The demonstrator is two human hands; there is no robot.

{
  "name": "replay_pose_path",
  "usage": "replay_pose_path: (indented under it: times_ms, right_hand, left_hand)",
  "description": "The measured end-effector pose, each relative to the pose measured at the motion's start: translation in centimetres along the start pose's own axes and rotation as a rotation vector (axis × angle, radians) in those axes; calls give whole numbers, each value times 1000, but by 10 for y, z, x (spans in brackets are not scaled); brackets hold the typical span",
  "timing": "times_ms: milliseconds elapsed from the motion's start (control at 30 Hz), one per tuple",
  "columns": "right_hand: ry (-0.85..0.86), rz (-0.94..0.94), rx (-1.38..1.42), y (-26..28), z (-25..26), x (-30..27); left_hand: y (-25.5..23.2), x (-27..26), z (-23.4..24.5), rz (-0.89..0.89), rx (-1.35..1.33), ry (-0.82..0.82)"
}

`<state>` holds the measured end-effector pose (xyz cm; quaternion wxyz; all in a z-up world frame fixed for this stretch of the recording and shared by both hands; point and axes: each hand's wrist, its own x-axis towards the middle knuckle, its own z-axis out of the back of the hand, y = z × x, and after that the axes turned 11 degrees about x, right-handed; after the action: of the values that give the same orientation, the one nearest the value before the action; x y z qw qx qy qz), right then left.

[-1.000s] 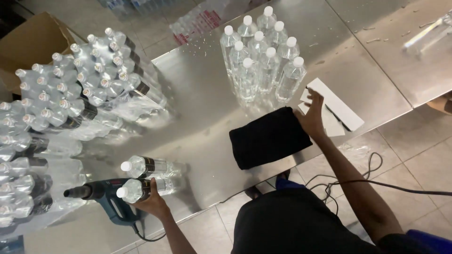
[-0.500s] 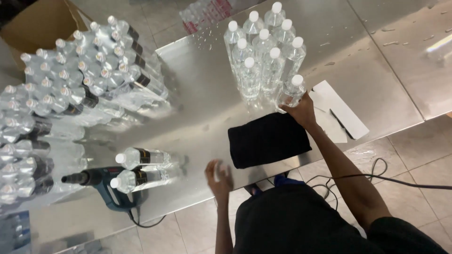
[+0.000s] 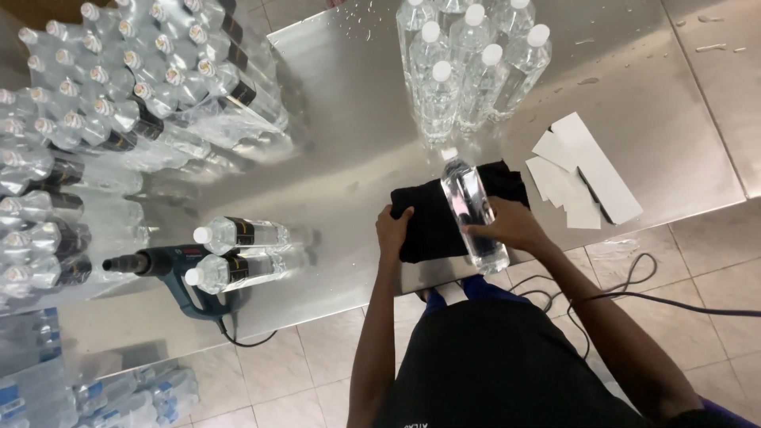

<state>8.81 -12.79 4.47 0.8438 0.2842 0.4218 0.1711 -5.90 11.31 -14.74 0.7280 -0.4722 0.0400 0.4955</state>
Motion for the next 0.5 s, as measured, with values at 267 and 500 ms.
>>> replay_pose_path:
  times_ms: [267,500]
  right_hand:
    - [8,-57,56,7,-42,4]
    - [-485,33,-74,-76,-6,30]
  left_hand:
    - [-31,-64,23,-204,-105,66]
    - [-60,-74,30,-24,-380,110]
